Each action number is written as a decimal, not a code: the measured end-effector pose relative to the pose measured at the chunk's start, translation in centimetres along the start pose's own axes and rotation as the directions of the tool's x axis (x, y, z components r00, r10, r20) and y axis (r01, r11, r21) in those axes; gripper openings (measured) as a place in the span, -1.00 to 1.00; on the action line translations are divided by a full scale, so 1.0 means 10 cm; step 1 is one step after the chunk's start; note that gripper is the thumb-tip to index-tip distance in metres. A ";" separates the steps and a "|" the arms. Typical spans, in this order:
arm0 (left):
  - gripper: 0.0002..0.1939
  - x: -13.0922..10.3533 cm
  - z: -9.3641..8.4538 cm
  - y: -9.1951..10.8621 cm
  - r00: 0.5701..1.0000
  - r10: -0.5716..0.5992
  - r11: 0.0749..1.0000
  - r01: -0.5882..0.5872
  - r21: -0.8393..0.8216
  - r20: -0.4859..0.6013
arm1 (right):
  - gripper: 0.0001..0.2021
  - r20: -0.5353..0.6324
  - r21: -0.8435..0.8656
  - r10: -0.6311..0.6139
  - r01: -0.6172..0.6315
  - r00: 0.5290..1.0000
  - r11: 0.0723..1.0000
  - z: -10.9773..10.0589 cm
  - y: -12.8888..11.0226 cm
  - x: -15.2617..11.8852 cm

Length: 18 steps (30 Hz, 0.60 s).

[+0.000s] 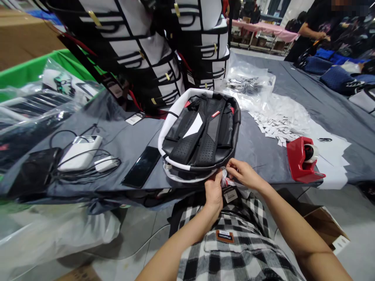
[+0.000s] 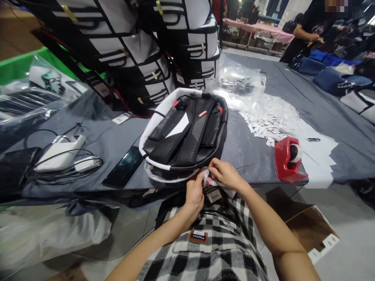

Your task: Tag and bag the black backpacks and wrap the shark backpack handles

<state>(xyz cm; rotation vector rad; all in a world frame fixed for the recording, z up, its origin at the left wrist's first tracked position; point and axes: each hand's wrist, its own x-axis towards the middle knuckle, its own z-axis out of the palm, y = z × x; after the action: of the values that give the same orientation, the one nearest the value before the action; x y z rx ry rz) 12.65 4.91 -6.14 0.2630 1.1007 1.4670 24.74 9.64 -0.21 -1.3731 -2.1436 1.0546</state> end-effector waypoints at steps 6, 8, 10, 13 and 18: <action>-0.56 0.03 0.01 0.00 1.000 0.025 0.999 -0.025 -0.041 0.008 | -0.88 -0.016 0.229 0.010 -0.006 1.000 0.973 0.23 0.20 0.06; -0.55 0.04 0.01 0.00 0.998 0.055 0.998 -0.054 -0.035 0.010 | -0.90 -0.044 0.204 0.033 -0.024 0.998 0.979 0.29 0.21 0.10; -0.54 0.06 0.01 0.00 0.998 0.055 0.998 -0.054 -0.040 0.026 | -0.87 -0.059 0.135 0.043 -0.035 0.997 0.990 0.31 0.19 0.12; -0.52 0.07 0.00 0.00 0.999 0.034 0.998 -0.032 -0.055 0.030 | -0.85 -0.084 0.018 0.052 -0.051 0.995 0.999 0.26 0.14 0.12; -0.57 0.07 0.02 0.01 1.000 0.023 0.998 -0.023 -0.053 0.007 | -0.82 -0.188 -0.076 0.126 -0.143 0.974 0.987 0.24 0.13 0.11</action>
<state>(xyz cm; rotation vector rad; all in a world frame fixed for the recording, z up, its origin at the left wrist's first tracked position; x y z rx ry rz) 12.61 5.59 -6.26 0.2447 1.0544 1.5124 23.43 10.03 -2.80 -1.6101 -2.0090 0.8517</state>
